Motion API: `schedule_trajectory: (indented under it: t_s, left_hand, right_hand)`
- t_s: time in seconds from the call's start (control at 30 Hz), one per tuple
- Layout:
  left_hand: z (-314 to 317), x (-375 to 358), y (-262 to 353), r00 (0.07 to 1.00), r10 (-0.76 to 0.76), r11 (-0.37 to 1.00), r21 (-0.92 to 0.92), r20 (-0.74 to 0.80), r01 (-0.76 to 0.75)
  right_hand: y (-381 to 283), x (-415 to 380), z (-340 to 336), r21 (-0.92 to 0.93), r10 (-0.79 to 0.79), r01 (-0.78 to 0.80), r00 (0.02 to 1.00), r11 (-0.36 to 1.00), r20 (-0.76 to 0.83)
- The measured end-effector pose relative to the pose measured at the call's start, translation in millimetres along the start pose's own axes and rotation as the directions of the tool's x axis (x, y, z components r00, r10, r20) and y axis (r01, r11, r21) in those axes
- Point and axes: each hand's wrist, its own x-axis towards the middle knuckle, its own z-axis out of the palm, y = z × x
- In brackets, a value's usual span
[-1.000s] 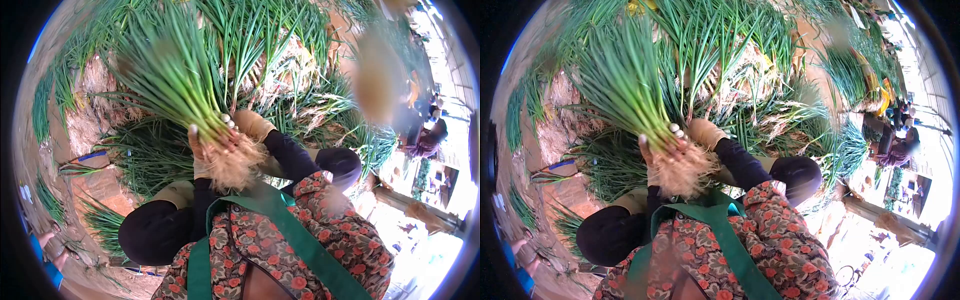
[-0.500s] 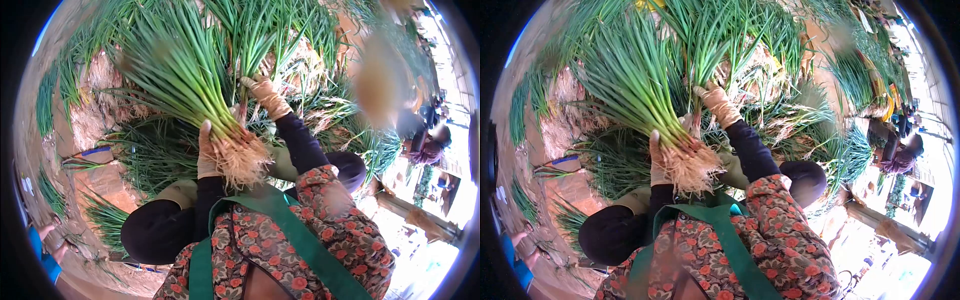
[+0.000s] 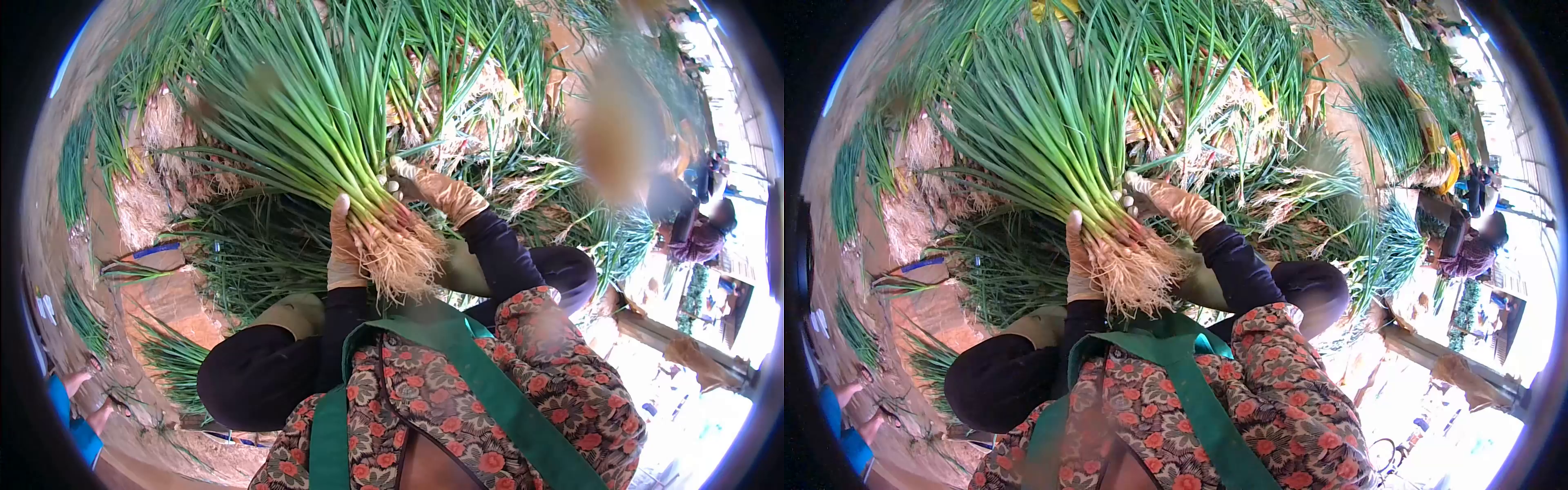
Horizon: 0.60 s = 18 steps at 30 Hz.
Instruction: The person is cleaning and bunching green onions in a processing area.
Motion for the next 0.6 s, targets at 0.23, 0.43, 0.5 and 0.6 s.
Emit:
schedule_trajectory:
  t_s: [0.23,0.43,0.5,0.6]
  left_hand:
    - [-12.1,0.9,-2.4,0.996,0.054,0.998,0.028,-0.072,-0.052]
    - [5.8,-1.8,-6.0,0.999,0.042,0.998,-0.035,-0.02,-0.043]
    - [11.4,-2.9,-5.2,1.0,0.021,0.998,-0.061,-0.015,-0.022]
    - [0.9,0.4,-1.9,0.986,0.04,0.995,0.102,-0.159,-0.024]
  right_hand:
    - [-29.2,24.4,35.6,0.174,-0.21,0.266,0.935,0.948,-0.285]
    - [-7.6,18.6,21.3,0.623,-0.302,0.378,0.925,0.685,-0.231]
    - [-15.1,22.0,24.8,0.572,-0.344,0.419,0.908,0.705,-0.24]
    - [-23.7,34.6,22.1,0.331,-0.375,0.491,0.855,0.806,-0.358]
